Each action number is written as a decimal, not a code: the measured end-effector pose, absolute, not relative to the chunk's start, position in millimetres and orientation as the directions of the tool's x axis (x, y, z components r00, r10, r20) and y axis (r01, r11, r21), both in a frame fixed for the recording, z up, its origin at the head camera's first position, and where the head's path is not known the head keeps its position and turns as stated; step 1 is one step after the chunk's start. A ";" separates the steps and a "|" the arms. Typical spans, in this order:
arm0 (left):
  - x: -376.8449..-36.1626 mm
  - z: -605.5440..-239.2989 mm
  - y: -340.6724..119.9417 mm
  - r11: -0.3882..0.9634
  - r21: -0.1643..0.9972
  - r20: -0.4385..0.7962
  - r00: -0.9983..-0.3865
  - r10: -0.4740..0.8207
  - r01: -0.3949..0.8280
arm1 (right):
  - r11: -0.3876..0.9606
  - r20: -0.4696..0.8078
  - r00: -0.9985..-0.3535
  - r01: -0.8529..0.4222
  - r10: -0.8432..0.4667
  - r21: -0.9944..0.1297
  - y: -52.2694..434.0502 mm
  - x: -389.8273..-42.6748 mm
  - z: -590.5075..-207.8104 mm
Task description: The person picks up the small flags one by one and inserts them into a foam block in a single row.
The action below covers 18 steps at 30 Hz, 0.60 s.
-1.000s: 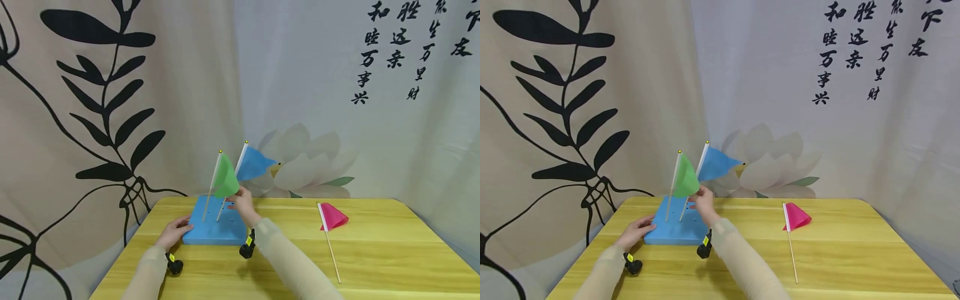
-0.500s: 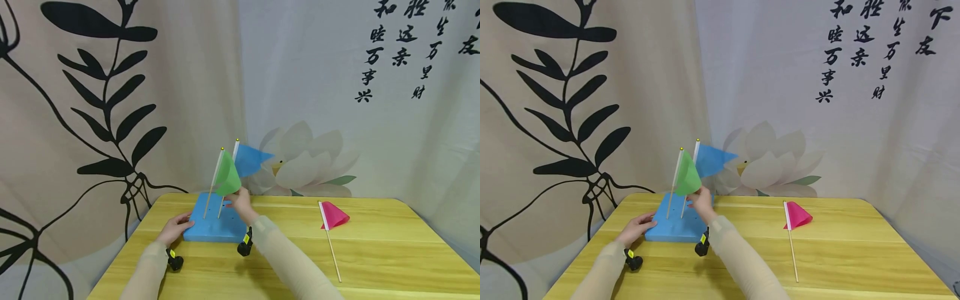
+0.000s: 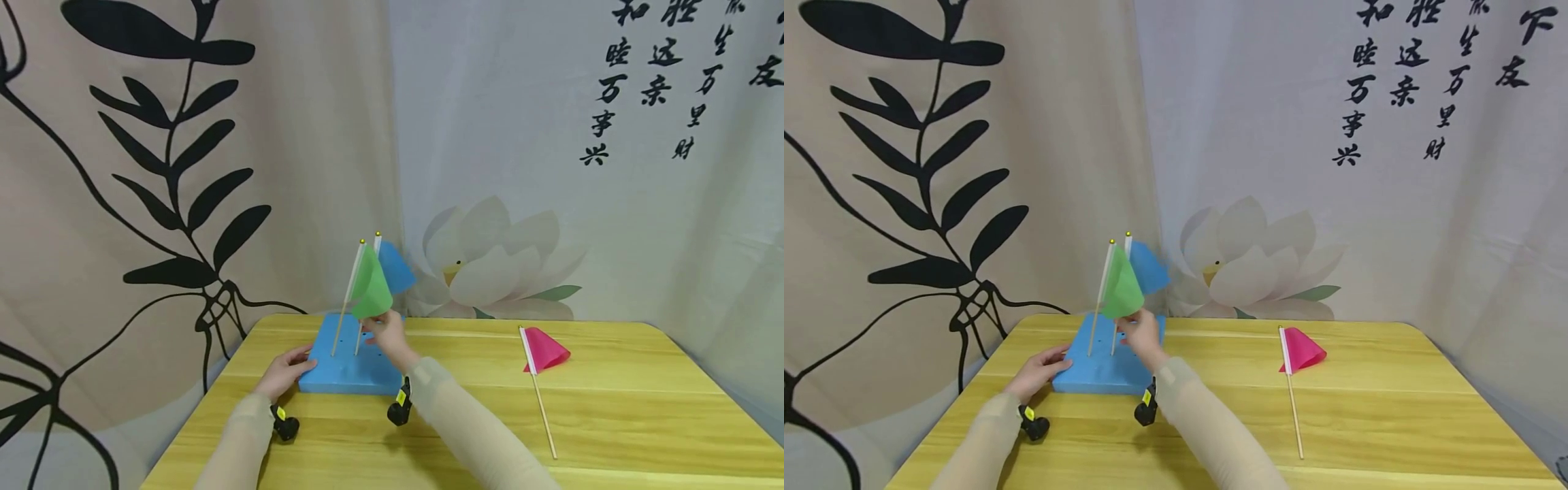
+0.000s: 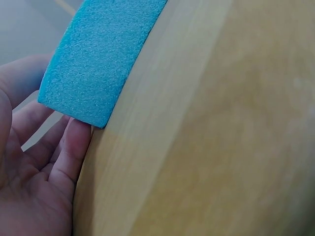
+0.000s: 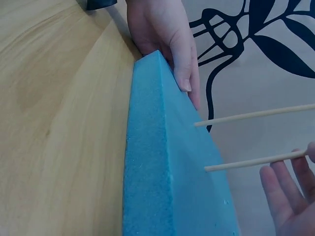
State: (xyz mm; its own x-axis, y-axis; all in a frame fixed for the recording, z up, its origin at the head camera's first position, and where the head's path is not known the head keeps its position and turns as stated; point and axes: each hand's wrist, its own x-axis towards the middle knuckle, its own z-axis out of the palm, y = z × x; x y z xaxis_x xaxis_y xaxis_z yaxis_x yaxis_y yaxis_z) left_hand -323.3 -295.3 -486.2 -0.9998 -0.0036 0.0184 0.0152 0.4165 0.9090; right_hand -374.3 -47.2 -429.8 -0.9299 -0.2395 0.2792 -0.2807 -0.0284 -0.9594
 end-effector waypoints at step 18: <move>-322.6 -484.6 -291.6 0.412 0.911 0.005 -1.000 -0.018 -0.003 | -0.024 0.265 -0.938 -0.266 -0.223 -0.964 -42.6 -375.5 -433.2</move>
State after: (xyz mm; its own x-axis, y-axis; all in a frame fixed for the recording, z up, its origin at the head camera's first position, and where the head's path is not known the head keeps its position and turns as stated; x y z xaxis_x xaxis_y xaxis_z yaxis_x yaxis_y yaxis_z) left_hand -322.6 -291.6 -484.6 -0.9998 -0.0185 0.0052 -0.0029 0.4118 0.9113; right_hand -375.5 -42.6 -433.2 -0.9382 -0.2227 0.2648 -0.2662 -0.0243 -0.9636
